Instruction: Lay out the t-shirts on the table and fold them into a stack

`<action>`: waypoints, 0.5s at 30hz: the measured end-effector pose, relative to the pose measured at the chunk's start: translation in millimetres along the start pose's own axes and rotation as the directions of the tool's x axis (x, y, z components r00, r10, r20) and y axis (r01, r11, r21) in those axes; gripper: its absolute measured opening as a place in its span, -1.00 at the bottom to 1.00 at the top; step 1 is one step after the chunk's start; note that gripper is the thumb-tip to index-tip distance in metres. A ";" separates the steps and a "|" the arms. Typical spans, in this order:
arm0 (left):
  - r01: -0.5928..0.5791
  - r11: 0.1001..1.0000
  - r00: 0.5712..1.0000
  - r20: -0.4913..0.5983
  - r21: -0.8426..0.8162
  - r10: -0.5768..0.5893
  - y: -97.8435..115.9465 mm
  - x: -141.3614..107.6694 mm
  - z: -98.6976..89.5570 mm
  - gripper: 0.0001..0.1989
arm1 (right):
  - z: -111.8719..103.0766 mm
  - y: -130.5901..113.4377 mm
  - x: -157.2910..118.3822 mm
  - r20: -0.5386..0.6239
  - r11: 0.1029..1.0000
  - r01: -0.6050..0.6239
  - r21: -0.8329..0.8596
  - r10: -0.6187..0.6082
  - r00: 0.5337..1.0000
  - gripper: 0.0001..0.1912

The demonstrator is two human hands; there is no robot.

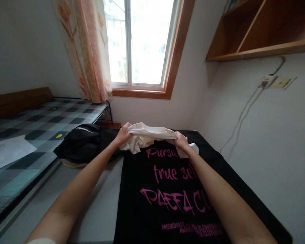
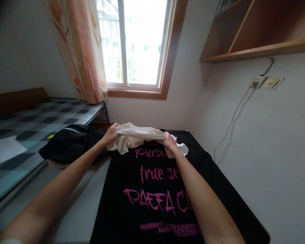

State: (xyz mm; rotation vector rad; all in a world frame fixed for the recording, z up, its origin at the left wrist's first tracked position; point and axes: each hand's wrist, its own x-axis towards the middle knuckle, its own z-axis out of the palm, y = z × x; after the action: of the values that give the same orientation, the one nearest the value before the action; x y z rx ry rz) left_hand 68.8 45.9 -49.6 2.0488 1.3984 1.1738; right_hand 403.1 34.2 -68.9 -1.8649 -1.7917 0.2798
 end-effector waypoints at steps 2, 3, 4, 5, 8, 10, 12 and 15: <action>0.002 0.989 0.995 0.096 -0.147 0.012 13.2 8.2 -2.8 -0.71 | -14.6 -1.3 10.8 -0.148 0.978 -0.015 0.206 0.047 0.988 -0.73; 0.017 0.982 0.977 0.211 -0.189 0.024 20.1 10.3 -3.1 -0.66 | -23.7 -3.7 15.0 -0.215 0.951 0.017 0.310 0.053 0.975 -0.72; 0.042 0.981 0.942 0.335 -0.191 0.025 26.4 10.8 -2.2 -0.64 | -33.3 -7.2 18.0 -0.264 0.912 0.059 0.405 0.055 0.963 -0.71; 0.067 0.986 0.902 0.431 -0.154 0.006 31.9 9.6 0.4 -0.66 | -43.3 -11.5 19.6 -0.292 0.867 0.098 0.488 0.056 0.955 -0.71; 0.116 0.993 0.858 0.506 -0.035 -0.082 44.8 -0.9 17.0 -0.77 | -72.0 -26.1 17.0 -0.301 0.744 0.178 0.643 0.032 0.953 -0.71; 0.176 0.976 0.867 0.489 -0.129 -0.092 53.6 -8.8 30.5 -0.85 | -89.3 -33.0 11.4 -0.322 0.698 0.233 0.677 -0.004 0.947 -0.71; 0.258 0.916 0.886 0.452 -0.306 -0.098 66.1 -12.3 39.4 -0.88 | -106.3 -35.4 5.6 -0.396 0.688 0.308 0.657 -0.032 0.918 -0.72; 0.306 0.805 0.926 0.353 -0.507 -0.130 92.5 -7.1 35.9 -0.77 | -134.7 -31.5 -0.8 -0.544 0.755 0.398 0.522 -0.065 0.837 -0.76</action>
State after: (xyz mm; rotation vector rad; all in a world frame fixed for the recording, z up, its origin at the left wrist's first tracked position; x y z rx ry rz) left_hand 149.2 5.1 -7.5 1.5213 0.9633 0.9662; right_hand 442.9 1.5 59.6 -1.0843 -1.3300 0.2252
